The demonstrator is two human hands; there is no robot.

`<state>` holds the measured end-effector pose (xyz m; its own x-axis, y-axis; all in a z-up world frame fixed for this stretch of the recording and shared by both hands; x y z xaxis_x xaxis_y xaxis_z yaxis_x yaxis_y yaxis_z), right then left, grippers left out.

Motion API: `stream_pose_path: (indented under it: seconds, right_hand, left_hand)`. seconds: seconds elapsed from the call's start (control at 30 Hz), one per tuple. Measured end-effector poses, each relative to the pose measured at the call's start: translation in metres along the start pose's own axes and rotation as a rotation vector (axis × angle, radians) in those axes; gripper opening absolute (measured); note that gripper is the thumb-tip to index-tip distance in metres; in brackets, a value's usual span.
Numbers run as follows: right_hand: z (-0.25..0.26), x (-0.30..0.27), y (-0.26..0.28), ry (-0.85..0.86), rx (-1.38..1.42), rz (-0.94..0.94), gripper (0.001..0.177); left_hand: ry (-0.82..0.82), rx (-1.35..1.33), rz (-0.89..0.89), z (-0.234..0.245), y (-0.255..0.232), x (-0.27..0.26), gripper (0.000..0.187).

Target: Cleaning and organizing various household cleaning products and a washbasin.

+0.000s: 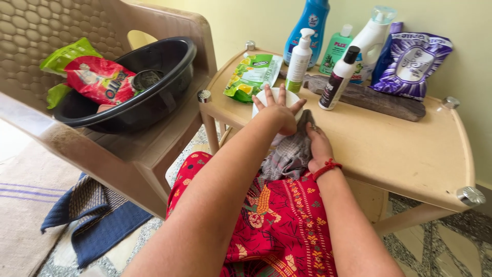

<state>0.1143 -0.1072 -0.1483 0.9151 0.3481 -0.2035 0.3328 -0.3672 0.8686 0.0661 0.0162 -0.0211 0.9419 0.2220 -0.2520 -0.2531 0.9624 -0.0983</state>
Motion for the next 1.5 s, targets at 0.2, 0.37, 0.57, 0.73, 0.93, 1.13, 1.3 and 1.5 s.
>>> stream_pose_path:
  seconds: [0.2, 0.37, 0.57, 0.73, 0.93, 1.13, 1.3, 1.5]
  right_hand:
    - [-0.013, -0.015, 0.032, 0.013, -0.016, 0.327, 0.034]
    - [0.001, 0.004, 0.003, 0.004, -0.289, 0.269, 0.030]
    - [-0.015, -0.019, 0.033, -0.015, -0.309, 0.499, 0.036]
    - [-0.011, -0.015, 0.026, -0.082, -0.449, 0.539, 0.039]
    - [-0.009, -0.011, 0.013, -0.223, -0.816, 0.378, 0.035]
    - [-0.013, -0.023, 0.032, -0.232, -0.873, 0.856, 0.052]
    - [-0.002, -0.002, 0.008, -0.145, -0.874, 0.529, 0.043]
    - [-0.052, -0.075, 0.066, -0.228, -0.877, 0.940, 0.057]
  left_hand:
    - [-0.010, -0.013, -0.009, 0.001, 0.000, -0.001, 0.092]
    - [-0.017, 0.007, -0.010, 0.001, 0.000, -0.005, 0.094]
    - [-0.056, -0.024, -0.021, -0.006, 0.003, 0.010, 0.105]
    - [-0.046, -0.027, -0.066, -0.001, 0.006, 0.001, 0.104]
    - [-0.033, -0.014, -0.105, 0.000, 0.008, -0.003, 0.107]
    - [-0.052, -0.019, -0.116, -0.002, 0.009, -0.001, 0.106]
    - [-0.041, -0.006, -0.104, 0.003, 0.009, -0.010, 0.107]
    - [-0.063, -0.021, -0.104, -0.003, 0.010, 0.002, 0.103]
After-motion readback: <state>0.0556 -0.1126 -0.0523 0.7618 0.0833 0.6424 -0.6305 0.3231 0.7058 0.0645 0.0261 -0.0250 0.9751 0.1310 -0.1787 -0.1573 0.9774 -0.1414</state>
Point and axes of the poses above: each hand's wrist, its own x-axis towards the middle knuckle, its own z-axis out of the back of the hand, y = z × x, the point moved 7 cm from there along x, towards the middle knuckle, and after that the axes turned 3 degrees about -y, right-handed, at the moved point
